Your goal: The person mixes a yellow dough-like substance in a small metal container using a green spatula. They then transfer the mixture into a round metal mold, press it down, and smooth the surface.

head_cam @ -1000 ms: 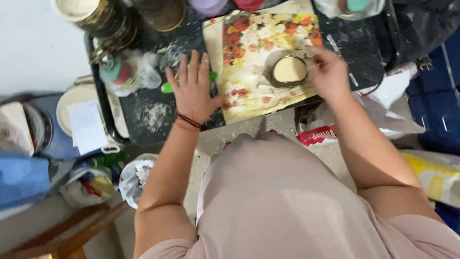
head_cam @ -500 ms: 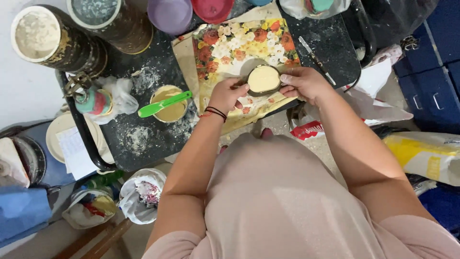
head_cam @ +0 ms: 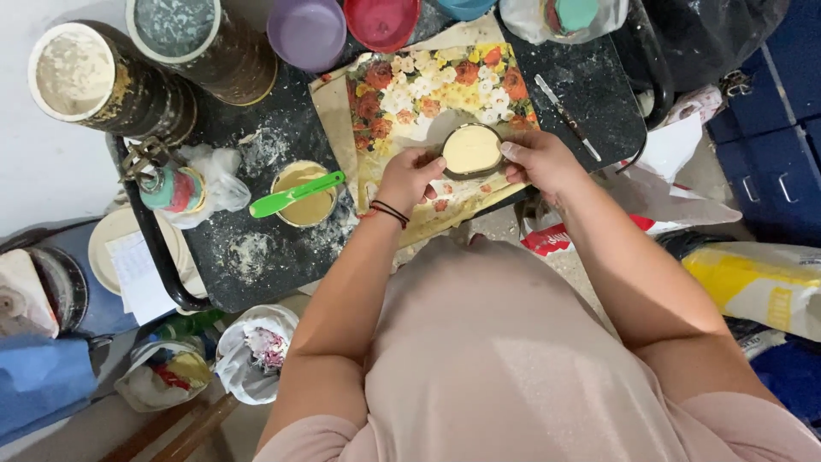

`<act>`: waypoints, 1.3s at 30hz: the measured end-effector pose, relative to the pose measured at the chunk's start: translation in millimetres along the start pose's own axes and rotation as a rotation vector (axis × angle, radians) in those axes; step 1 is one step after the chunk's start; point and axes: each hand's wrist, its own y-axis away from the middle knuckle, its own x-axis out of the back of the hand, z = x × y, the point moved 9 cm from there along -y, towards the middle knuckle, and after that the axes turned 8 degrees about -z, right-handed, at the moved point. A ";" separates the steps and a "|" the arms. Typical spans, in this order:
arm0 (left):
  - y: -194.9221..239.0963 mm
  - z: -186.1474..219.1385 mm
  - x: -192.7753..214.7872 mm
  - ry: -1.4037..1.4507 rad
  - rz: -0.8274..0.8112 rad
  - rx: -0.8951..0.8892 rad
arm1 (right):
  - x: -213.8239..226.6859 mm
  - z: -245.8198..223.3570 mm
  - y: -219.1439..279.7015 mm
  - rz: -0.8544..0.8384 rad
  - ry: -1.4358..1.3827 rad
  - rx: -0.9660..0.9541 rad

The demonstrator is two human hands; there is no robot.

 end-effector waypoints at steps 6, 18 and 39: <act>-17.4 -16.9 1.2 -0.051 -0.005 0.043 | -2.4 -2.3 0.8 0.029 0.045 0.020; -9.4 -3.6 -2.6 -0.102 -0.018 0.036 | -6.9 -15.2 18.8 0.074 0.086 0.030; 10.3 13.6 -6.4 -0.115 -0.034 0.074 | -6.6 -4.9 10.5 0.053 0.117 0.050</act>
